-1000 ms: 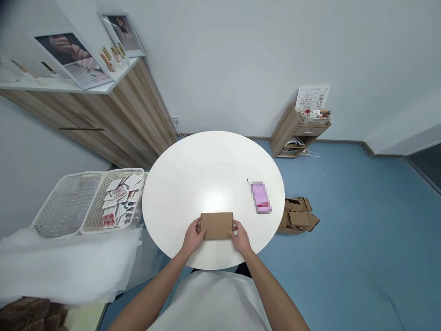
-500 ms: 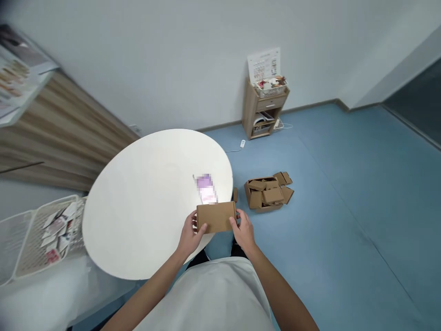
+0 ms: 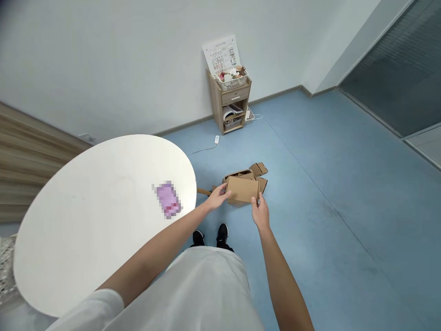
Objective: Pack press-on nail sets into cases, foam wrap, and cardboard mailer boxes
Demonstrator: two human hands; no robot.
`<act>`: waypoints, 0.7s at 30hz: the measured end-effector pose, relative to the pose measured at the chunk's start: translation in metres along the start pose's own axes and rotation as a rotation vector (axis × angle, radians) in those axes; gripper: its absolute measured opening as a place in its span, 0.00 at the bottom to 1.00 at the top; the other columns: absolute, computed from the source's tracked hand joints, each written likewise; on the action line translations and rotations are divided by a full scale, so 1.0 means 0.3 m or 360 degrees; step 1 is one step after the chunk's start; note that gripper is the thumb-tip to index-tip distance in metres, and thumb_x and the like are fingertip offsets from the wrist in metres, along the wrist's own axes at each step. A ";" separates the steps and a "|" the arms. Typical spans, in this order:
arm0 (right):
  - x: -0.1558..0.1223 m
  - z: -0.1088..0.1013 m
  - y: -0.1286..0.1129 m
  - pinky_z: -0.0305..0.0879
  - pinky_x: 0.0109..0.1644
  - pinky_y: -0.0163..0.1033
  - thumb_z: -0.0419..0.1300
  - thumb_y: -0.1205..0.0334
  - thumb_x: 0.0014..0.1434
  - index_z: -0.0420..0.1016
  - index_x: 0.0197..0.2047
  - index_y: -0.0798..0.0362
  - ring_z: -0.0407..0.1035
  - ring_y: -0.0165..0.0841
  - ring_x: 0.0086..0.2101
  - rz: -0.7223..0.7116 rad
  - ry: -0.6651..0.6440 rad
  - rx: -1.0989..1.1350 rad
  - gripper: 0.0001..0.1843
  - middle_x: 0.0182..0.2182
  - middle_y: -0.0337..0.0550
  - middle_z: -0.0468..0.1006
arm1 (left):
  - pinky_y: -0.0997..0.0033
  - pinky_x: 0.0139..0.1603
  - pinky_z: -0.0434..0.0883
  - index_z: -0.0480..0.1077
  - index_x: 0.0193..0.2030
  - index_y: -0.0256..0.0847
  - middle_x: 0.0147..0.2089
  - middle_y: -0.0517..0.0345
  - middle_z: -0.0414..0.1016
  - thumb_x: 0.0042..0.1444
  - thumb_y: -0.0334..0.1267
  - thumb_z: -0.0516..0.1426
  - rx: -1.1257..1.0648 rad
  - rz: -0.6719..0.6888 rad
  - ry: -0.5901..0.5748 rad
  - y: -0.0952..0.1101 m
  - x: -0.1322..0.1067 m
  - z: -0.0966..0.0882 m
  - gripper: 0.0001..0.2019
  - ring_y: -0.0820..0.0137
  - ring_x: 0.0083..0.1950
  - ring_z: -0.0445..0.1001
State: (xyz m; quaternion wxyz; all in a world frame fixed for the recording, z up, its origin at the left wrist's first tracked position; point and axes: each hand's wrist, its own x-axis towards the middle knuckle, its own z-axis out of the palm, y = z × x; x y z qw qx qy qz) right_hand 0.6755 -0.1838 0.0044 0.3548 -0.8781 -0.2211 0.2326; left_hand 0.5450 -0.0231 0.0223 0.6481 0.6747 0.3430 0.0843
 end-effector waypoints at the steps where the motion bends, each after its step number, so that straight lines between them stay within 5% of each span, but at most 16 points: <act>1: 0.007 -0.004 0.004 0.56 0.50 0.42 0.43 0.44 0.54 0.48 0.61 0.55 0.60 0.39 0.50 -0.0013 0.0027 0.0029 0.35 0.56 0.52 0.57 | 0.58 0.53 0.61 0.55 0.58 0.38 0.57 0.46 0.60 0.49 0.51 0.54 0.0056 -0.0002 0.0003 0.010 0.010 0.000 0.31 0.58 0.55 0.61; 5: -0.032 0.035 0.040 0.58 0.50 0.42 0.44 0.46 0.54 0.50 0.60 0.54 0.61 0.38 0.49 -0.0100 -0.0053 0.0029 0.33 0.57 0.52 0.56 | 0.57 0.57 0.55 0.56 0.58 0.38 0.60 0.46 0.56 0.44 0.52 0.57 0.0335 -0.0051 0.0045 -0.014 -0.042 -0.023 0.35 0.56 0.60 0.55; 11: -0.207 0.172 0.089 0.63 0.45 0.40 0.49 0.54 0.52 0.54 0.58 0.52 0.70 0.34 0.39 -0.0136 -0.0492 -0.0020 0.29 0.56 0.51 0.57 | 0.61 0.51 0.63 0.61 0.53 0.38 0.54 0.46 0.65 0.47 0.48 0.56 0.0307 -0.0199 0.0008 -0.172 -0.286 -0.087 0.27 0.60 0.53 0.65; 21: -0.373 0.336 -0.064 0.64 0.39 0.38 0.50 0.56 0.51 0.67 0.47 0.53 0.70 0.33 0.33 -0.0331 -0.1191 -0.0079 0.20 0.39 0.46 0.74 | 0.67 0.43 0.67 0.62 0.51 0.37 0.47 0.48 0.69 0.48 0.47 0.52 0.0182 -0.0488 0.0390 -0.297 -0.670 -0.274 0.25 0.66 0.41 0.70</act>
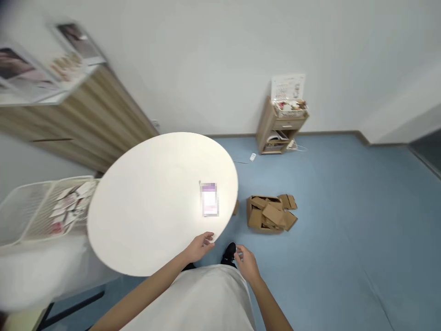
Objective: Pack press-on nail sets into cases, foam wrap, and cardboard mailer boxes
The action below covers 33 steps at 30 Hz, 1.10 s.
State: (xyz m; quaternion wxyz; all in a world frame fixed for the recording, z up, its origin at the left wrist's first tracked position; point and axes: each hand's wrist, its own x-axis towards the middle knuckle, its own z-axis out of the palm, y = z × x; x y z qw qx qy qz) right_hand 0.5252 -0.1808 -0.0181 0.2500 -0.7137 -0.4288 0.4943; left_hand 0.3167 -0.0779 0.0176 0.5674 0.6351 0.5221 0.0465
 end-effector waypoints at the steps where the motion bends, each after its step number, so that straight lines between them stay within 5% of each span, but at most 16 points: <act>1: 0.011 0.022 -0.020 0.64 0.38 0.38 0.50 0.55 0.50 0.68 0.46 0.53 0.70 0.33 0.32 -0.0029 -0.0030 -0.0018 0.20 0.36 0.46 0.75 | 0.67 0.43 0.67 0.62 0.51 0.37 0.48 0.48 0.69 0.48 0.48 0.52 0.0027 0.0008 0.0019 -0.016 -0.029 -0.032 0.25 0.66 0.41 0.70; 6: 0.090 0.206 -0.165 0.64 0.37 0.40 0.52 0.51 0.50 0.68 0.44 0.55 0.69 0.35 0.29 -0.0175 -0.0071 -0.0047 0.22 0.28 0.43 0.75 | 0.65 0.44 0.65 0.61 0.53 0.40 0.50 0.49 0.67 0.46 0.50 0.53 0.0069 0.0114 0.0218 -0.124 -0.203 -0.242 0.28 0.63 0.44 0.69; 12: 0.113 0.604 -0.497 0.64 0.36 0.40 0.53 0.50 0.49 0.68 0.44 0.54 0.69 0.34 0.30 -0.0431 -0.0386 -0.0047 0.22 0.30 0.44 0.75 | 0.67 0.43 0.65 0.61 0.54 0.41 0.50 0.49 0.67 0.48 0.52 0.51 -0.0172 -0.0062 0.0658 -0.360 -0.470 -0.499 0.27 0.63 0.45 0.68; 19: 0.059 1.007 -0.805 0.64 0.33 0.39 0.52 0.51 0.50 0.69 0.42 0.51 0.67 0.31 0.27 -0.0693 -0.0935 -0.0302 0.19 0.32 0.43 0.74 | 0.68 0.42 0.65 0.60 0.54 0.40 0.52 0.47 0.66 0.47 0.53 0.52 -0.0404 -0.0322 0.0953 -0.603 -0.722 -0.685 0.29 0.62 0.46 0.68; 24: 0.089 1.118 -0.895 0.63 0.32 0.37 0.52 0.53 0.50 0.70 0.42 0.50 0.66 0.30 0.26 -0.0788 -0.1152 -0.0446 0.17 0.32 0.41 0.74 | 0.67 0.41 0.65 0.58 0.55 0.40 0.53 0.46 0.65 0.48 0.54 0.51 -0.0483 -0.0486 0.1069 -0.675 -0.784 -0.772 0.30 0.60 0.48 0.67; 33: 0.246 1.264 -0.988 0.64 0.36 0.39 0.52 0.53 0.50 0.69 0.40 0.50 0.68 0.31 0.29 -0.0706 -0.1224 -0.0414 0.16 0.33 0.41 0.73 | 0.66 0.43 0.66 0.60 0.55 0.41 0.52 0.47 0.66 0.47 0.54 0.53 -0.0450 -0.0574 0.1203 -0.733 -0.810 -0.863 0.30 0.59 0.48 0.68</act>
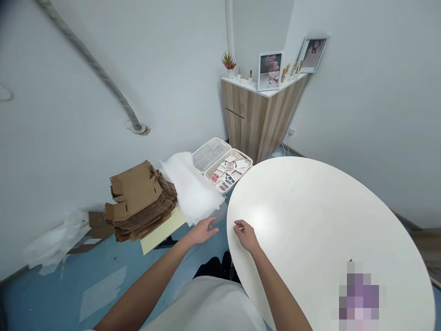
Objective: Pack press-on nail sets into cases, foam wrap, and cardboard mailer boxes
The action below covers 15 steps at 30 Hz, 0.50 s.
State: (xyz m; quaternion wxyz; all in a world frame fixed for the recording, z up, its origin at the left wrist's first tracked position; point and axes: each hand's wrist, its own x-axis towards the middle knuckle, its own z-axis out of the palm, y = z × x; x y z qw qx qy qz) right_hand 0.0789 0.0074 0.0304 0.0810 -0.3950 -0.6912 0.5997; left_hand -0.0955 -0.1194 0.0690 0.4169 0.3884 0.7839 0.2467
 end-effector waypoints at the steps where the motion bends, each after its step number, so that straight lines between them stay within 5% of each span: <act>1: 0.024 0.001 -0.007 0.64 0.36 0.39 0.52 0.54 0.49 0.69 0.40 0.50 0.68 0.30 0.29 0.0001 -0.0011 0.0008 0.16 0.33 0.41 0.73 | 0.66 0.43 0.66 0.60 0.55 0.41 0.52 0.47 0.66 0.47 0.53 0.53 -0.0013 0.0001 0.0031 -0.001 0.013 -0.011 0.30 0.60 0.48 0.68; 7: 0.170 0.003 -0.083 0.64 0.35 0.38 0.52 0.53 0.49 0.69 0.40 0.50 0.68 0.30 0.29 0.0017 -0.0022 0.0018 0.16 0.34 0.41 0.73 | 0.68 0.41 0.68 0.62 0.51 0.41 0.51 0.50 0.67 0.49 0.49 0.53 -0.0061 0.0107 0.0248 0.021 0.148 -0.104 0.24 0.63 0.46 0.69; 15: 0.424 0.043 -0.180 0.63 0.38 0.39 0.53 0.54 0.48 0.70 0.39 0.50 0.67 0.32 0.33 0.0053 0.0222 -0.0046 0.16 0.36 0.42 0.73 | 0.66 0.46 0.67 0.66 0.48 0.41 0.50 0.51 0.68 0.46 0.46 0.57 -0.0353 0.0144 0.0257 0.007 0.479 -0.242 0.22 0.64 0.46 0.69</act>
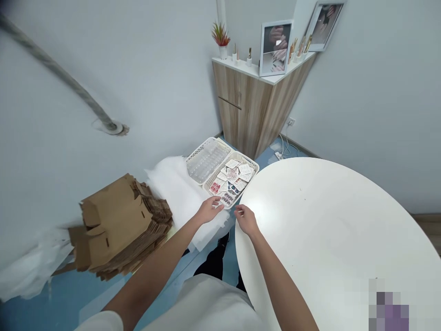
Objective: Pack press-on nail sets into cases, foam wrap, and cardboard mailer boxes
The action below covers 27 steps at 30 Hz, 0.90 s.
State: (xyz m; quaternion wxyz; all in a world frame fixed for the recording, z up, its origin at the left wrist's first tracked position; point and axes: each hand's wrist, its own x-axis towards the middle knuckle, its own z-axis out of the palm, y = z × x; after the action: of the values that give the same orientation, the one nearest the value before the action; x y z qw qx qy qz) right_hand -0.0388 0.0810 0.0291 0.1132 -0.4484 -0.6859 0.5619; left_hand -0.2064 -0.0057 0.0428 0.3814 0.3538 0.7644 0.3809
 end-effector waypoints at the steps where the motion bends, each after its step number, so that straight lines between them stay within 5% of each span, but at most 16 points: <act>1: 0.031 0.008 -0.010 0.63 0.38 0.39 0.54 0.54 0.48 0.70 0.40 0.50 0.67 0.32 0.34 0.0015 0.0050 -0.0026 0.16 0.38 0.43 0.72 | 0.66 0.47 0.66 0.66 0.48 0.41 0.50 0.51 0.68 0.45 0.45 0.58 -0.0031 -0.0001 -0.0028 -0.009 0.046 -0.004 0.22 0.63 0.47 0.69; 7: 0.202 0.018 -0.072 0.62 0.40 0.40 0.55 0.54 0.47 0.70 0.41 0.51 0.66 0.34 0.37 0.0099 0.0253 -0.0170 0.18 0.41 0.44 0.70 | 0.63 0.50 0.63 0.63 0.50 0.38 0.54 0.45 0.65 0.48 0.43 0.56 -0.0339 -0.0081 -0.0082 -0.047 0.273 0.002 0.22 0.61 0.52 0.66; 13: 0.355 0.013 -0.101 0.61 0.41 0.40 0.53 0.51 0.48 0.68 0.44 0.50 0.65 0.35 0.39 0.0251 0.0297 0.0054 0.21 0.42 0.43 0.71 | 0.63 0.55 0.58 0.59 0.54 0.39 0.57 0.47 0.60 0.54 0.41 0.49 -0.0650 -0.0214 -0.0065 -0.060 0.406 0.023 0.20 0.65 0.56 0.62; 19: 0.450 0.026 -0.096 0.60 0.45 0.41 0.51 0.54 0.49 0.64 0.49 0.47 0.62 0.36 0.46 0.0376 0.0317 0.0302 0.22 0.49 0.41 0.67 | 0.66 0.54 0.59 0.58 0.55 0.41 0.58 0.51 0.61 0.54 0.37 0.47 -0.0767 -0.0320 -0.0134 -0.073 0.469 0.045 0.20 0.67 0.55 0.63; 27: 0.466 0.054 -0.070 0.61 0.44 0.44 0.51 0.52 0.49 0.60 0.52 0.44 0.60 0.37 0.48 0.0443 0.0282 0.0481 0.25 0.55 0.39 0.61 | 0.64 0.54 0.59 0.57 0.55 0.41 0.58 0.50 0.60 0.54 0.38 0.47 -0.0775 -0.0353 -0.0214 -0.083 0.474 0.046 0.21 0.65 0.57 0.61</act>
State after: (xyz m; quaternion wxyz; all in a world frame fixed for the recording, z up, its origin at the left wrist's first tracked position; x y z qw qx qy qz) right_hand -0.1397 0.1747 -0.0068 0.1604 -0.5642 -0.5127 0.6270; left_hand -0.2662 0.1053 -0.0288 0.5445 0.1904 0.6574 0.4849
